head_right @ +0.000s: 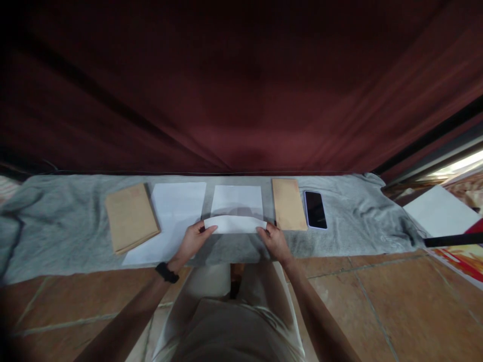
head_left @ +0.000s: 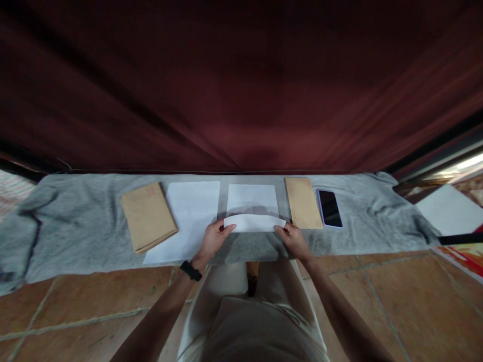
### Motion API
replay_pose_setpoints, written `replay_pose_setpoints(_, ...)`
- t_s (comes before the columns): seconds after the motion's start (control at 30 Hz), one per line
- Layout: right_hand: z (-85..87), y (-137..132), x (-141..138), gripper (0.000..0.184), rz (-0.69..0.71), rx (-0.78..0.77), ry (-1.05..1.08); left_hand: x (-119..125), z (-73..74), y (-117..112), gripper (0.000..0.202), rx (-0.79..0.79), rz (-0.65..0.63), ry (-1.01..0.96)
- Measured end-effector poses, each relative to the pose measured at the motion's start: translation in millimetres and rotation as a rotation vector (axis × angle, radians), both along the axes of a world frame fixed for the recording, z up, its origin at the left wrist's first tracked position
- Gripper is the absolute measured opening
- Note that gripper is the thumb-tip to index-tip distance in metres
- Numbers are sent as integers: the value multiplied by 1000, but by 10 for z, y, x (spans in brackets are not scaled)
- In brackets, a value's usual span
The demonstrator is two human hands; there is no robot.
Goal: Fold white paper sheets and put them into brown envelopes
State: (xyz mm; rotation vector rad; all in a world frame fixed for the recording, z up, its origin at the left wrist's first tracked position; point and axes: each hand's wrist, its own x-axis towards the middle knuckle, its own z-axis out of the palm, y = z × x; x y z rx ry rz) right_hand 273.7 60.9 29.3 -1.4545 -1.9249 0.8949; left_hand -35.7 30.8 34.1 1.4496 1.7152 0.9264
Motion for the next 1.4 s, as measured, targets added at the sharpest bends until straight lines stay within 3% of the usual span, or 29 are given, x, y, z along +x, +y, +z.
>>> replay_pose_setpoints(0.1,-20,71,-76,37,-90,-1,-32,43,-14,110,34,35,53,11)
replay_pose_setpoints(0.27,6,175,-207,38,-210,10,-233,70,15,269,29,-40,95,215)
replay_pose_setpoints(0.5,115,231,-365,31,-258,-62,-529,160,151,389,30,-248,147,510)
replay_pose_setpoints(0.77,190,274,-482,33,-311,-113,-677,261,287,499,29,-405,164,638)
replay_pose_setpoints(1.07,161,322,-513,36,-324,-27,-696,333,302,503,35,-240,140,747)
replay_pose_setpoints(1.4,136,464,-542,38,-319,-7,-734,321,291,632,38,-233,125,781)
